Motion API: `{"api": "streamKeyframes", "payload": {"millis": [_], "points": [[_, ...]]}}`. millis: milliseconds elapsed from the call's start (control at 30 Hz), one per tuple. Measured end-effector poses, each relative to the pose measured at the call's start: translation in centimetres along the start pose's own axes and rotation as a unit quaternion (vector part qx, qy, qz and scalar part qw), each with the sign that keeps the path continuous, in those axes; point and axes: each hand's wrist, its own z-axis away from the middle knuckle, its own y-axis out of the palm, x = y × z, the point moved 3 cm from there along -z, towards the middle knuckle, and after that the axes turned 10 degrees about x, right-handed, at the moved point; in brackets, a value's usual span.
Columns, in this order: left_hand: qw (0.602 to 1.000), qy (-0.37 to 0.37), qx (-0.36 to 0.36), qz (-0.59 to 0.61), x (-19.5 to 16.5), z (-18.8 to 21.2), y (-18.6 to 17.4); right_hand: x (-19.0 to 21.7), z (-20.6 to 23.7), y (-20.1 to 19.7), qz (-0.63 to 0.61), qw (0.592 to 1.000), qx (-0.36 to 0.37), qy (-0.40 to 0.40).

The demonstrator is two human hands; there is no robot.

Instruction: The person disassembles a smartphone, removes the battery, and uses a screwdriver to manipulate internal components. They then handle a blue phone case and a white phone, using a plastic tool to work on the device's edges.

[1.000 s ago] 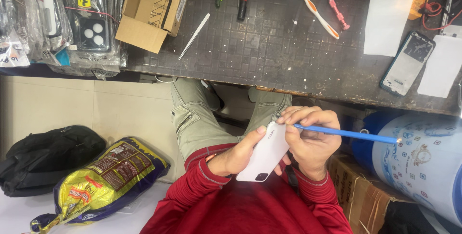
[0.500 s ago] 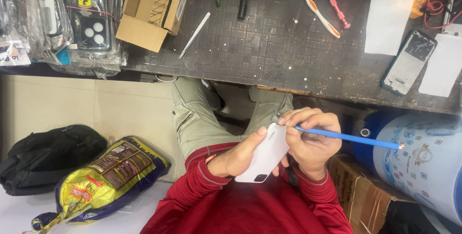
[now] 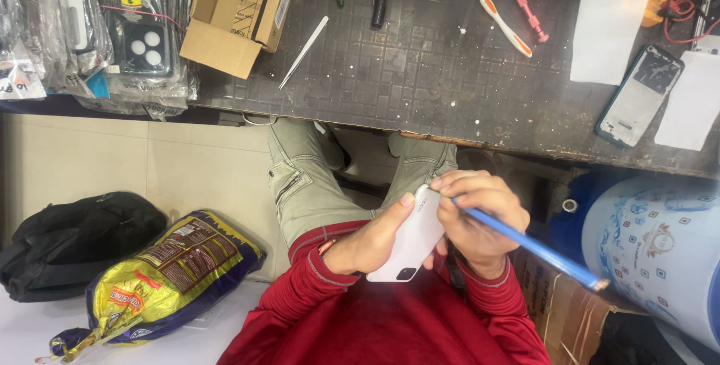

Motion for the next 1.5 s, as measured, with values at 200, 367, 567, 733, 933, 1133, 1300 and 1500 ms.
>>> {"api": "streamKeyframes", "payload": {"millis": [200, 367, 567, 733, 933, 1133, 1300, 1500], "points": [[0.997, 0.009, -0.005, -0.079, -1.6, 0.4, 0.7, 1.4, -1.4, 0.2, 0.092, 0.994, 0.049, -0.028], [0.995, -0.003, -0.032, -0.093, -2.1, 0.5, 0.5, 1.6, -2.0, 0.4, 0.095, 0.992, 0.086, -0.019], [0.996, -0.006, -0.025, -0.088, -2.4, 0.6, 0.3, 0.2, -2.0, -0.3, -0.016, 0.991, 0.102, 0.088], [0.997, -0.010, -0.021, -0.079, -2.6, 0.6, 0.4, -1.2, -1.4, -0.8, -0.141, 0.962, 0.102, 0.212], [0.996, -0.022, -0.020, -0.083, -2.5, 0.8, 0.4, -1.5, -1.1, -1.2, -0.211, 0.934, 0.102, 0.270], [0.999, -0.004, -0.006, -0.042, -2.3, 0.9, 0.4, -0.9, -1.0, -0.5, -0.172, 0.967, 0.098, 0.158], [0.999, -0.001, 0.000, -0.032, -1.9, 0.8, 0.3, 0.1, -0.5, 0.0, -0.106, 0.990, 0.042, 0.081], [1.000, -0.005, 0.003, -0.021, -1.3, 0.8, -0.1, 0.0, -0.3, 0.2, -0.083, 0.993, 0.030, 0.075]]}}
